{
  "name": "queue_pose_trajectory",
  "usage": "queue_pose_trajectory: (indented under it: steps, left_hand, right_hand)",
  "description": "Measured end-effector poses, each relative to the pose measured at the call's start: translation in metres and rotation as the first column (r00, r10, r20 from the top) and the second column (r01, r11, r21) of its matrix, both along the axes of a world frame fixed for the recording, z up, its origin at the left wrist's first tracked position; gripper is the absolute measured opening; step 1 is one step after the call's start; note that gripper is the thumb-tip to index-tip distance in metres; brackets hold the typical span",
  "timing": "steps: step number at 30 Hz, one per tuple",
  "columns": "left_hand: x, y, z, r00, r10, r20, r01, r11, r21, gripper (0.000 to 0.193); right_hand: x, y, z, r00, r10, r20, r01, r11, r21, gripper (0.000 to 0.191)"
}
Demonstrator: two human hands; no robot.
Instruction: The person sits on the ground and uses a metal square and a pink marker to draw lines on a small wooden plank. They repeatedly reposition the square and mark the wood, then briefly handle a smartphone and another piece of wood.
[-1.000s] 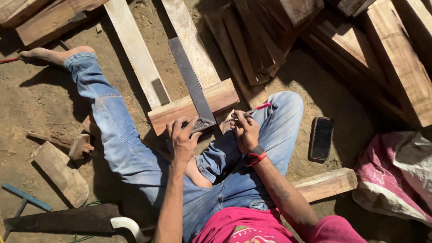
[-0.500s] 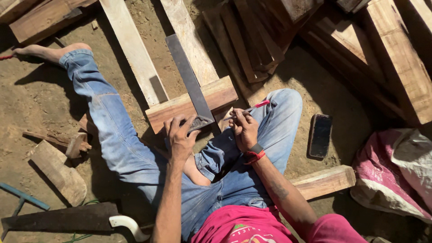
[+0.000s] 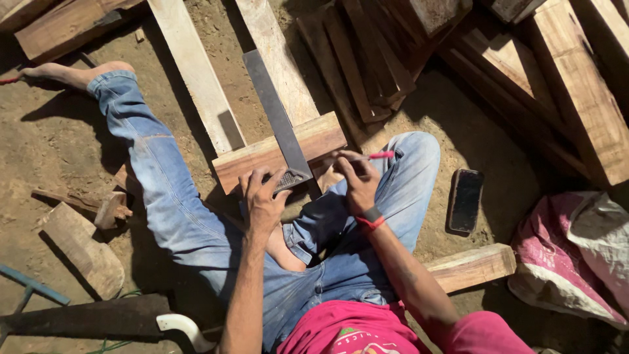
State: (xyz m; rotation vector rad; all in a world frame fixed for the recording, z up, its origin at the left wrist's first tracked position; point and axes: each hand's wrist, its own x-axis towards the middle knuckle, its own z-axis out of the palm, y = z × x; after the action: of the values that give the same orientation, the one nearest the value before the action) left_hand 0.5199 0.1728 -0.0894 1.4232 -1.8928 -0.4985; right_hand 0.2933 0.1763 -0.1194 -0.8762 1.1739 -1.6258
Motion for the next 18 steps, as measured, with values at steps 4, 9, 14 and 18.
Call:
queue_pose_trajectory:
  steps: [4, 9, 14, 18]
  left_hand:
    - [-0.001, 0.001, 0.001, 1.0, 0.0, -0.005, 0.0, 1.0, -0.012, 0.061]
    - [-0.001, 0.001, 0.003, 1.0, 0.001, -0.03, -0.002, 1.0, -0.026, 0.055]
    - [-0.001, 0.002, 0.005, 1.0, 0.002, -0.01, -0.002, 0.999, -0.042, 0.052]
    - [-0.001, 0.001, 0.006, 1.0, 0.003, 0.0, -0.003, 1.0, -0.031, 0.052]
  right_hand:
    - [0.004, -0.044, 0.028, 0.888, 0.047, -0.458, -0.172, 0.956, -0.236, 0.018]
    - [0.019, -0.084, 0.044, 0.795, 0.117, -0.596, -0.275, 0.944, -0.181, 0.022]
    - [0.017, -0.072, 0.054, 0.607, 0.09, -0.79, -0.38, 0.905, -0.19, 0.023]
    - [0.005, -0.039, 0.069, 0.535, 0.162, -0.829, -0.432, 0.896, -0.103, 0.025]
